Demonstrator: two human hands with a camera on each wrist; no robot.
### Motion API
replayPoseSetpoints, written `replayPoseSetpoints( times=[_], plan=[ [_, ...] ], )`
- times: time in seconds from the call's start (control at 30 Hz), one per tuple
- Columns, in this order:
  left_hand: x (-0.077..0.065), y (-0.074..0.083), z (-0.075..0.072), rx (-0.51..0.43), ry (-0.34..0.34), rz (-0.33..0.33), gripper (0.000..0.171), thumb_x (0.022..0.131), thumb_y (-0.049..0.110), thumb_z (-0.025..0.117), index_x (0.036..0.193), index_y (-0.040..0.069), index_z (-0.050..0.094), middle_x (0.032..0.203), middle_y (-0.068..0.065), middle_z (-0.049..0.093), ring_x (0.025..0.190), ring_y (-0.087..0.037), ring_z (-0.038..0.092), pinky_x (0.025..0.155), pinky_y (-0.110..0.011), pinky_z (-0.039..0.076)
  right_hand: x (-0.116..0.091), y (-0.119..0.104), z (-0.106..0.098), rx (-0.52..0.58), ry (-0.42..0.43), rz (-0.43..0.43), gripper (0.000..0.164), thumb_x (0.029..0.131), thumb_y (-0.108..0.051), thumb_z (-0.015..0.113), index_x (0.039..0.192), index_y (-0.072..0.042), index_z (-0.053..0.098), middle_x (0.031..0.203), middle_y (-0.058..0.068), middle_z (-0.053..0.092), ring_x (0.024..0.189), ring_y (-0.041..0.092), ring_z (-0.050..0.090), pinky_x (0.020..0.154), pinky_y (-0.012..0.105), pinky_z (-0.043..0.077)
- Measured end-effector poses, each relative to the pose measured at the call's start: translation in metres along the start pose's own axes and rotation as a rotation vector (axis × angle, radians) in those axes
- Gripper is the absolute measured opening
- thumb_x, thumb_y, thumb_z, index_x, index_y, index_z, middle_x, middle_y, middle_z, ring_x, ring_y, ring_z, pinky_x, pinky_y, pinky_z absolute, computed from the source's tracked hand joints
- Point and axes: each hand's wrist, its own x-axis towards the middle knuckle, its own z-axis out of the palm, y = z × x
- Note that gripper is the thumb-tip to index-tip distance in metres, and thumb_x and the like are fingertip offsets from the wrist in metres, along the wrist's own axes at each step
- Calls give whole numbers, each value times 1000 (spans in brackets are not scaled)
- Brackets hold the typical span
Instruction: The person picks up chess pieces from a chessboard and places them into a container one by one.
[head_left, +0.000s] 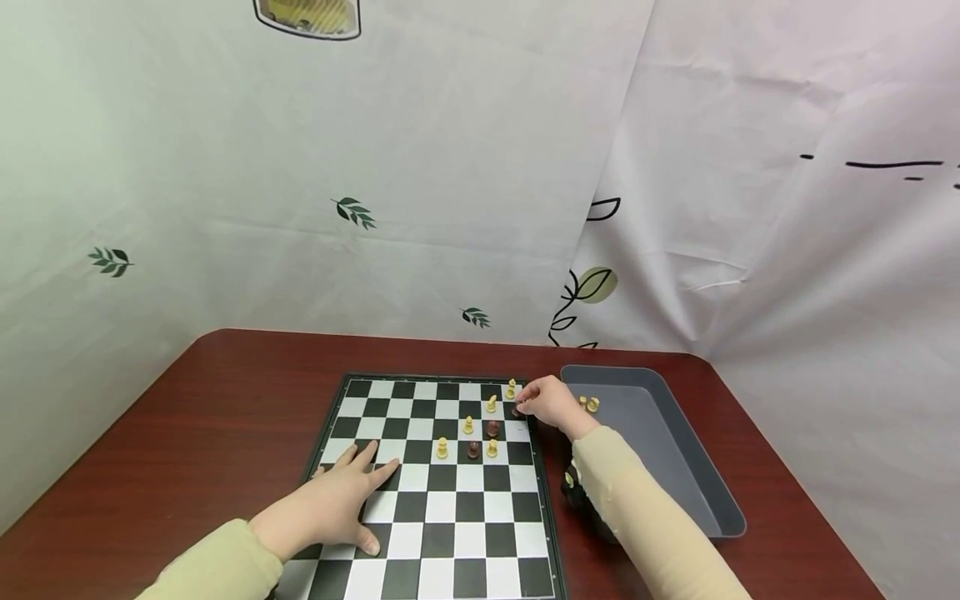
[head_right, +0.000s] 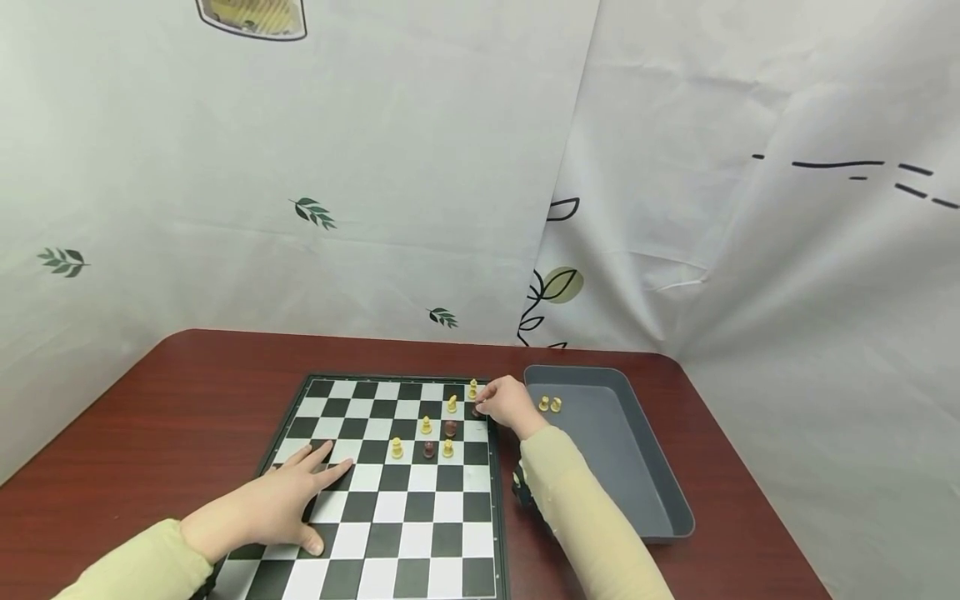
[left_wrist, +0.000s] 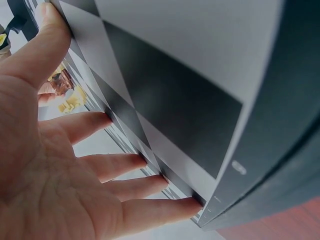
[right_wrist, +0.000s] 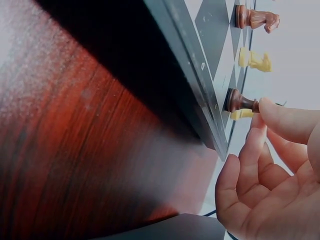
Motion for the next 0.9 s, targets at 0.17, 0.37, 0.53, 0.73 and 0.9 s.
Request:
replayPoseSetpoints(
  times=[0.17, 0.37, 0.53, 0.73, 0.9],
  plan=[
    [1, 0, 1, 4, -8, -2, 107, 48, 48, 86, 140, 10, 47, 147, -29, 31, 132, -57, 27, 89, -77, 29, -1, 0, 0, 0, 10, -13, 6, 85, -6, 68, 85, -5, 74, 94, 7, 70, 78, 16, 61, 70, 33, 49],
    [0, 0, 1, 2, -6, 1, 107, 48, 48, 86, 140, 10, 47, 147, -30, 31, 132, -57, 27, 89, -77, 29, -2, -1, 0, 1, 19, -20, 5, 84, -7, 69, 84, -5, 74, 94, 7, 70, 77, 16, 60, 69, 32, 49],
    [0, 0, 0, 2, -7, -2, 107, 48, 48, 86, 140, 10, 47, 147, -29, 31, 132, -57, 27, 89, -77, 29, -3, -1, 1, -5, 32, -28, 5, 84, -7, 69, 84, -5, 74, 94, 7, 69, 76, 17, 58, 67, 31, 48],
    [-1, 0, 1, -1, -8, -4, 107, 48, 48, 86, 140, 10, 47, 147, -29, 31, 132, -57, 27, 88, -77, 29, -3, 0, 2, -6, 48, -52, 5, 84, -7, 70, 84, -5, 74, 90, 7, 69, 73, 16, 58, 65, 30, 48],
    [-1, 1, 0, 8, -6, -2, 107, 48, 48, 86, 140, 10, 47, 147, -29, 31, 131, -57, 27, 89, -77, 29, -4, 3, 2, 2, 53, -63, 5, 84, -6, 70, 85, -4, 74, 84, 7, 68, 71, 16, 57, 63, 29, 46]
  ],
)
